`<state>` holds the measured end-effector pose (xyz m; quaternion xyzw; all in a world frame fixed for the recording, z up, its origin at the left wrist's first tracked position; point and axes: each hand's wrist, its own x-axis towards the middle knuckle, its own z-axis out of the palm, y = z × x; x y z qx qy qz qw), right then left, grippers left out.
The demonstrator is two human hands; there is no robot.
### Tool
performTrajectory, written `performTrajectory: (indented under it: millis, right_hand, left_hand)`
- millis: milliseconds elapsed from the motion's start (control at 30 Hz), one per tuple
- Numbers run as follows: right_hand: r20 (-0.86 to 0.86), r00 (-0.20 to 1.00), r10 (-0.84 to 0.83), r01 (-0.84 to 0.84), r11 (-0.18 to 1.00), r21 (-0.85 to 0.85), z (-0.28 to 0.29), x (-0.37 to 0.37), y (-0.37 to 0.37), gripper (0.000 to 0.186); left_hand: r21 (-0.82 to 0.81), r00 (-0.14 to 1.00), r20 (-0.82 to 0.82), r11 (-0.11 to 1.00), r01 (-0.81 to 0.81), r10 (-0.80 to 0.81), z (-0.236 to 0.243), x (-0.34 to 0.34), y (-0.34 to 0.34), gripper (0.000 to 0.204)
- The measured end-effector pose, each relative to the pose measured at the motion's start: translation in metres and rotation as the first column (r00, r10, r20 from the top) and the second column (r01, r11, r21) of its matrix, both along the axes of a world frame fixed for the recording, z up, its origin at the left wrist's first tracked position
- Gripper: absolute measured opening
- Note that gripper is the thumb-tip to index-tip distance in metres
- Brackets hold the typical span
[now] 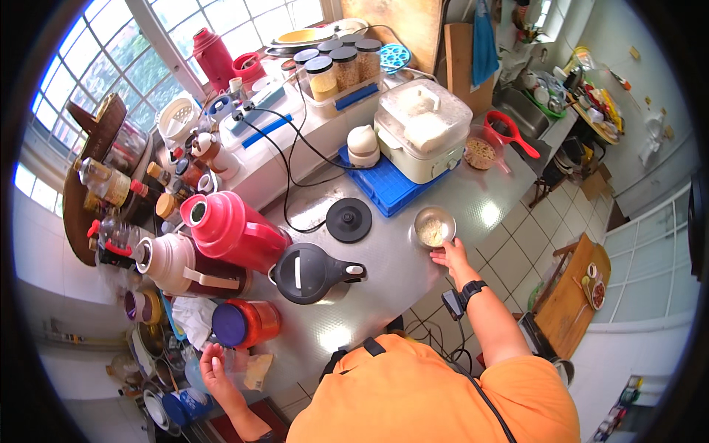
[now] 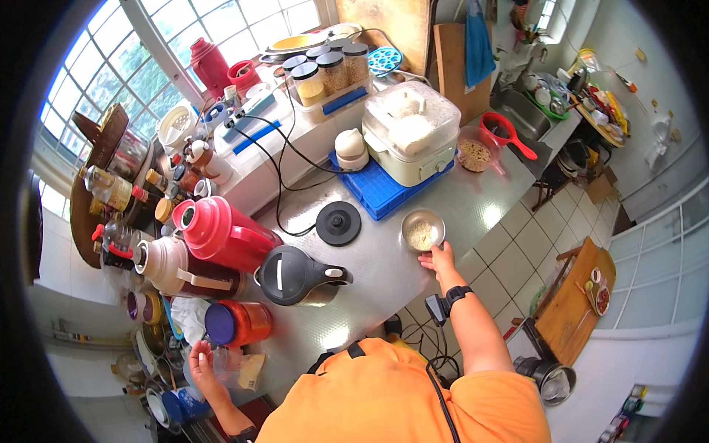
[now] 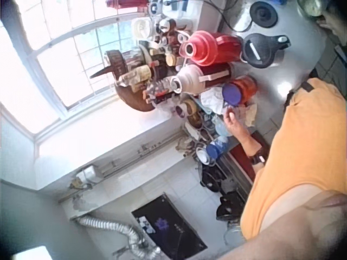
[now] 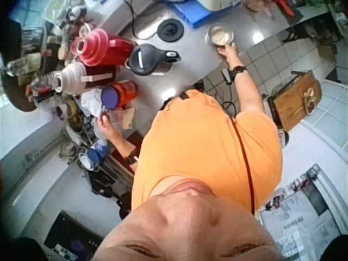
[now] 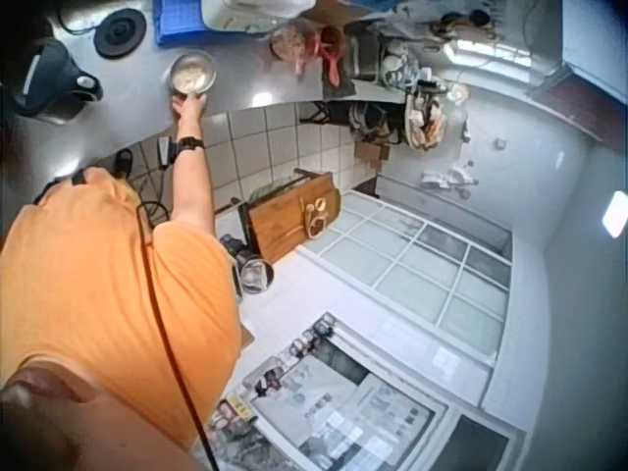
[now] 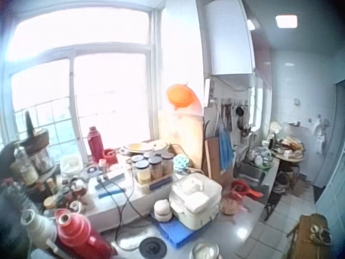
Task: The person prepares a bowl of cereal in a kitchen by adding powder from containers and milk, then carries a basin of laundry to a bathroom to wash items by hand.
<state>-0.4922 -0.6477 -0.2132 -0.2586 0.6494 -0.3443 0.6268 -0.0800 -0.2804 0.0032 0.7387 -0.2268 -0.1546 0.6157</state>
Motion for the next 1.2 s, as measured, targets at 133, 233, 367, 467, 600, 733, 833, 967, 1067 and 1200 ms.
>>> performTrajectory:
  millis: [133, 233, 367, 467, 600, 733, 833, 967, 1067, 1200]
  right_hand:
    - [0.142, 0.981, 0.133, -0.128, 0.991, -0.041, 0.016, -0.004, -0.012, 0.05]
    - [0.139, 0.981, 0.138, -0.16, 0.975, 0.157, 0.023, -0.001, -0.01, 0.053]
    - [-0.007, 0.654, 0.756, -0.752, 0.649, -0.114, 0.032, 0.022, 0.017, 0.053]
    - [-0.227, 0.427, 0.875, -0.865, 0.322, -0.386, 0.093, 0.084, 0.04, 0.055]
    - [-0.498, 0.387, 0.776, -0.833, 0.062, -0.55, 0.116, 0.138, 0.038, 0.058]
    - [-0.152, 0.283, 0.947, -0.887, 0.198, -0.417, 0.109, 0.166, 0.043, 0.039]
    - [-0.238, 0.186, 0.953, -0.921, 0.085, -0.381, 0.111, 0.174, 0.054, 0.034]
    - [-0.186, 0.288, 0.94, -0.892, 0.192, -0.41, 0.113, 0.194, 0.097, 0.034]
    - [-0.237, 0.315, 0.919, -0.885, 0.194, -0.423, 0.109, 0.209, 0.116, 0.036]
    - [-0.292, 0.402, 0.868, -0.852, 0.238, -0.467, 0.093, 0.228, 0.142, 0.041]
  left_hand:
    - [-0.01, 0.998, -0.031, 0.998, -0.058, 0.058, -0.007, -0.032, -0.001, 0.028]
    - [-0.032, 0.994, -0.054, 0.995, -0.097, 0.095, -0.012, -0.042, 0.004, 0.028]
    - [-0.023, 0.992, -0.079, 0.995, -0.1, 0.097, -0.018, -0.039, 0.0, 0.029]
    - [-0.014, 0.991, -0.07, 0.994, -0.111, 0.11, -0.024, -0.032, 0.004, 0.027]
    - [-0.058, 0.994, -0.073, 0.995, -0.086, 0.082, -0.025, -0.031, 0.004, 0.025]
    - [-0.037, 0.992, -0.068, 0.993, -0.112, 0.11, -0.038, -0.027, 0.024, 0.025]
    - [-0.023, 0.981, -0.113, 0.986, -0.163, 0.159, -0.048, -0.025, 0.047, 0.025]
    - [-0.013, 0.97, -0.189, 0.988, -0.157, 0.152, -0.055, -0.015, 0.064, 0.027]
    - [0.0, 0.978, -0.186, 0.995, -0.1, 0.098, -0.054, -0.009, 0.066, 0.028]
    - [-0.01, 0.768, -0.49, 0.883, 0.469, -0.414, -0.05, 0.001, 0.054, 0.025]
